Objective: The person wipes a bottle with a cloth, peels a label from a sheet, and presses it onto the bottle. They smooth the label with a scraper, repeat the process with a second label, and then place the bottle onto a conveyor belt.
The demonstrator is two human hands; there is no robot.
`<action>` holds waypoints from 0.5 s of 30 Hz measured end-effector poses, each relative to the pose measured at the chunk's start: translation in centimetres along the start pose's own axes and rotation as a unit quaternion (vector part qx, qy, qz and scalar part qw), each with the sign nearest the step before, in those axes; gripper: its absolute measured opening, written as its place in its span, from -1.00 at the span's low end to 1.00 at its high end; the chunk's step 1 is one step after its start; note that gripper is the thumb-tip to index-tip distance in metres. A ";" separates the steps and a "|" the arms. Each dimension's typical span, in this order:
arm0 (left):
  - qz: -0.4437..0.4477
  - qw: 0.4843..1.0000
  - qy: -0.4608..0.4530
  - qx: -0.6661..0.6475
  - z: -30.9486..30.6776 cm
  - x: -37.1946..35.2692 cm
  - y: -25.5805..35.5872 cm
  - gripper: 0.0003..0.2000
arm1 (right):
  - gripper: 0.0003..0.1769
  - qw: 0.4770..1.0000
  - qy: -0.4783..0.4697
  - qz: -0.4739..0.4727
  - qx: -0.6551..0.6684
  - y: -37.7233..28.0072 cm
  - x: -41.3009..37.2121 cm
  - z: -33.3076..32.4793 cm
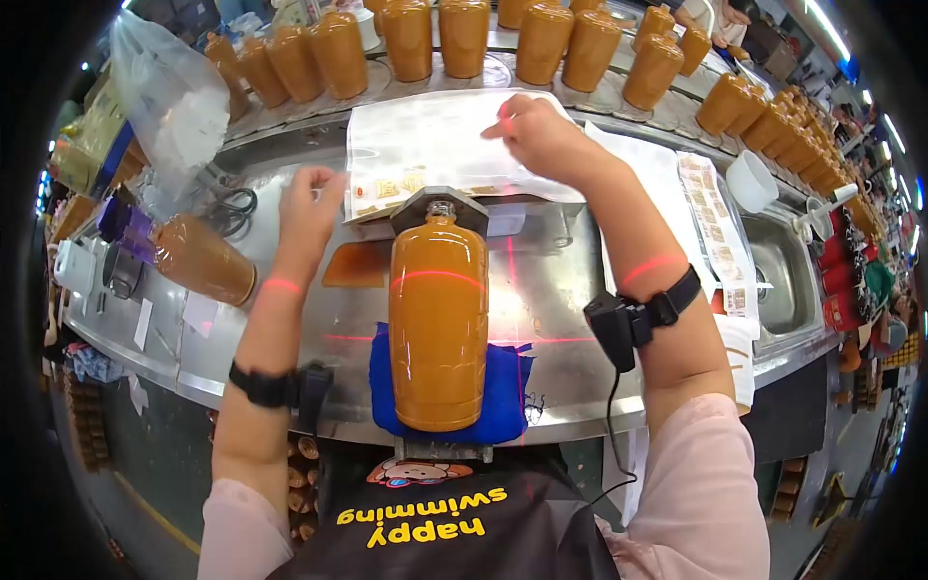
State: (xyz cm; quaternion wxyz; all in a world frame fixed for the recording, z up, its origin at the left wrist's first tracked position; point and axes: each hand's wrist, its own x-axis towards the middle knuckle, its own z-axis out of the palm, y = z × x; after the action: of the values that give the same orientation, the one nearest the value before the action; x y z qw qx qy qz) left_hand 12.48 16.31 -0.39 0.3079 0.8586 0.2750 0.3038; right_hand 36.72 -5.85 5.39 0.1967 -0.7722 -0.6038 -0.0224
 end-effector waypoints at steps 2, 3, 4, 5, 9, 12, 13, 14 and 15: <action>-0.102 0.993 -0.042 0.042 2.0 1.9 -1.8 -0.41 | -0.70 0.999 -0.038 -0.002 -0.023 -1.3 0.2 0.8; -0.153 0.984 -0.064 0.062 2.8 2.3 -2.3 -0.37 | -0.70 0.999 -0.034 -0.012 -0.014 -1.4 0.2 1.3; -0.154 0.985 -0.057 0.048 3.2 2.5 -3.0 -0.38 | -0.70 0.999 -0.030 -0.019 -0.005 -1.4 0.1 1.8; -0.154 0.983 -0.091 0.049 2.9 2.8 -4.0 -0.40 | -0.69 0.999 -0.025 -0.024 0.002 -1.3 -0.1 2.0; -0.091 0.982 -0.139 0.091 0.9 2.6 -0.5 -0.51 | -0.86 0.988 -0.028 0.038 0.148 -2.0 -0.8 0.7; -0.028 0.975 -0.111 0.190 0.5 2.6 0.3 -0.54 | -0.84 0.976 0.011 0.052 0.213 -2.1 -1.2 0.4; -0.025 0.971 -0.114 0.209 0.6 2.7 0.4 -0.54 | -0.82 0.971 0.025 0.053 0.233 -2.1 -1.4 0.3; -0.022 0.966 -0.118 0.228 0.6 2.8 0.5 -0.53 | -0.79 0.964 0.031 0.055 0.257 -2.3 -1.6 0.0; -0.019 0.961 -0.120 0.247 0.5 2.8 0.8 -0.52 | -0.79 0.957 0.033 0.063 0.283 -2.4 -1.8 -0.2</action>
State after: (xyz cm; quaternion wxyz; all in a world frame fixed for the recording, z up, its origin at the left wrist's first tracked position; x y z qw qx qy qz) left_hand 14.92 17.47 0.82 0.1223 0.9330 0.3184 0.1150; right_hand 33.98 -7.13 5.77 0.4278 -0.7204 -0.5287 0.1360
